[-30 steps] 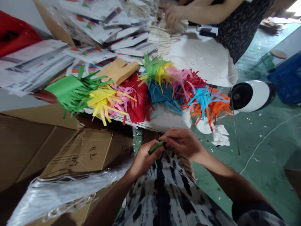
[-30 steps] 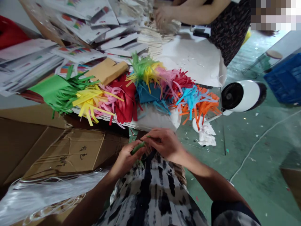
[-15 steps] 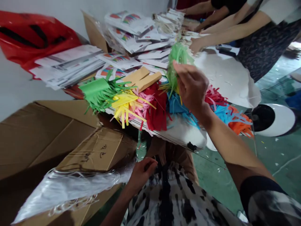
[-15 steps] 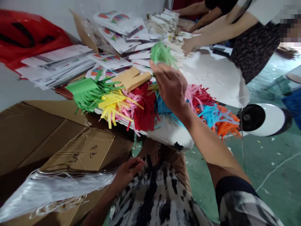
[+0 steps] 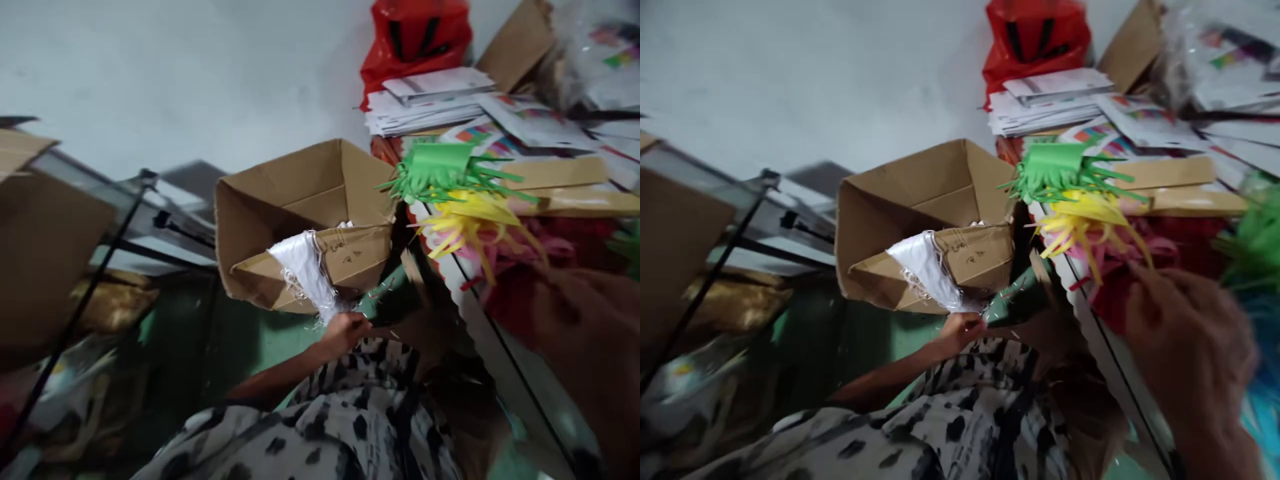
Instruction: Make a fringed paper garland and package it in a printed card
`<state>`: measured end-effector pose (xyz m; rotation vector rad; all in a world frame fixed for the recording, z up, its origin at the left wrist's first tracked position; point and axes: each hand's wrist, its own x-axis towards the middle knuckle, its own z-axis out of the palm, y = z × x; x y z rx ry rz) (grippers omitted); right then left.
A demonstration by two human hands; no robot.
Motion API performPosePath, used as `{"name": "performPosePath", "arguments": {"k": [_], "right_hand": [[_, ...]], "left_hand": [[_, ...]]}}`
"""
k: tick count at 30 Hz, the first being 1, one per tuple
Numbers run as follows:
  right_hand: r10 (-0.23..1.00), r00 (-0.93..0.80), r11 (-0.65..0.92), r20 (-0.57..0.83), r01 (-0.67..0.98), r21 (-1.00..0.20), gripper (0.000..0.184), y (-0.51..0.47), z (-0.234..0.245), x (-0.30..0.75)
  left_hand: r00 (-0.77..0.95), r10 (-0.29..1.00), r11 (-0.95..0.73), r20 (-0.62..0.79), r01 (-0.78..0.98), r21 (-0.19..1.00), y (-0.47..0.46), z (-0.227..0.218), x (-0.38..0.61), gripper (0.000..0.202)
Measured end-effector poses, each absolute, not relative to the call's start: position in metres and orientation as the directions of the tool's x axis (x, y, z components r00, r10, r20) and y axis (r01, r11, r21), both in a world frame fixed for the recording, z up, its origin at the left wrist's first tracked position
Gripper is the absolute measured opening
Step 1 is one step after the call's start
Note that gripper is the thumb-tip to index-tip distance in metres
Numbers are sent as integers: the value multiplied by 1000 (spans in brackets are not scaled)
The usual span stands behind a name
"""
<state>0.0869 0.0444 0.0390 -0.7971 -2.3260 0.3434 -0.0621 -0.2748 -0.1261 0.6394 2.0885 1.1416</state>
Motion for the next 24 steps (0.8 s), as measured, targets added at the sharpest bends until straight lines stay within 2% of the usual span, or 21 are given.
{"name": "performPosePath", "arguments": {"k": [1, 3, 5, 9, 13, 16, 18, 24], "right_hand": [[547, -711, 826, 442, 374, -421, 33, 20, 41, 77], [428, -828, 814, 362, 179, -553, 23, -26, 39, 52], [300, -911, 740, 283, 34, -672, 21, -64, 25, 22], [189, -963, 633, 193, -30, -774, 23, -114, -23, -44], [229, -968, 592, 97, 60, -804, 24, -142, -70, -103], [273, -958, 571, 87, 89, -816, 34, -157, -88, -142], [314, -944, 559, 103, 96, -824, 40, -165, -93, -164], [399, -911, 490, 110, 110, -865, 32, -180, -89, -187]], "left_hand": [[-715, 625, 493, -313, 51, 869, -289, -131, -67, 36], [-810, 504, 462, -300, -40, 886, -319, -138, -80, 44], [-873, 394, 418, -288, -109, 902, -347, -143, -94, 52], [-926, 254, 338, -278, -185, 923, -390, -146, -116, 58], [-928, 219, 276, -302, -238, 931, -405, -149, -115, 60], [-923, 213, 238, -321, -270, 933, -407, -153, -110, 61], [-923, 210, 220, -323, -278, 935, -408, -154, -108, 60], [-923, 264, 176, -280, -239, 955, -400, -122, -121, 48]]}}
